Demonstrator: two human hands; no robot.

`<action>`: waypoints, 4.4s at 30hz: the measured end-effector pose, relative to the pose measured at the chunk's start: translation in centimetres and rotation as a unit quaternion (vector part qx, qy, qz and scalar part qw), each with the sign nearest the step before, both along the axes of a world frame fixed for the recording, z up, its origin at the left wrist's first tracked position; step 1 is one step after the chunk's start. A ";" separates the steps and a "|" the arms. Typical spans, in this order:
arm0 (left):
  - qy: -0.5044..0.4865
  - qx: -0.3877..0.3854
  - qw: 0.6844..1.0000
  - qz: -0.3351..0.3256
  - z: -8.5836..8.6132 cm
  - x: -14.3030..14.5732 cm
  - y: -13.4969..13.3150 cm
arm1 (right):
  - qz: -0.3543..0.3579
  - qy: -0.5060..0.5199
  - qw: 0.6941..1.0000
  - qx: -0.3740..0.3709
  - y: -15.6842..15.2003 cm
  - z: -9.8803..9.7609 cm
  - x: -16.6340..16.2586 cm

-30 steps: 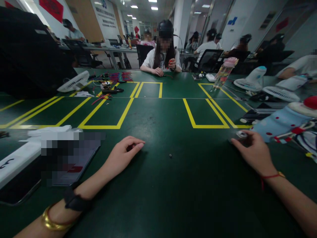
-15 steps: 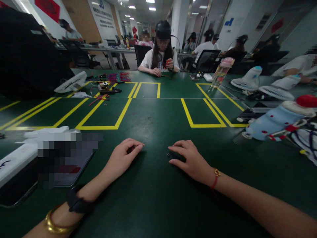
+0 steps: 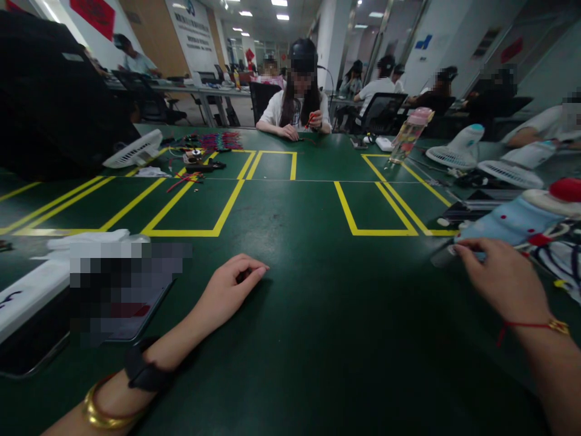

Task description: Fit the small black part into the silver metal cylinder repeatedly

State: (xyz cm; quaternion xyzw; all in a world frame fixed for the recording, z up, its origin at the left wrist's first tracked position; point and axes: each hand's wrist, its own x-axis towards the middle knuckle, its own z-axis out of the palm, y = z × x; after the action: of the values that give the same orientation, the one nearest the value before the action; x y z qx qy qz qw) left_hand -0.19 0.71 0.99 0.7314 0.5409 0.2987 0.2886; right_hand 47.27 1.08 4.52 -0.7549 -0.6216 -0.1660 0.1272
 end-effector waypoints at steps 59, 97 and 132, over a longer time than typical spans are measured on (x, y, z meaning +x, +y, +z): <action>0.011 -0.004 1.000 -0.006 -0.1 0.0 0.1 | 0.423 0.404 0.803 -0.114 -1.3 -4.0 -20.7; 0.027 -0.005 0.999 0.020 0.2 -1.3 0.4 | -0.028 0.292 0.954 0.056 0.3 -3.9 0.5; 0.052 0.029 0.998 -0.025 -0.4 -0.1 -0.1 | 0.375 0.189 0.906 -0.044 1.2 -0.5 -14.3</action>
State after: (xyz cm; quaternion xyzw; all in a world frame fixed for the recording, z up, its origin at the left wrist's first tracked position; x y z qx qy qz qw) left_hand -0.25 0.66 0.54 0.7669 0.5281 0.2686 0.2467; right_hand 32.98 2.27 3.97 -0.4878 -0.8298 0.0675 0.2624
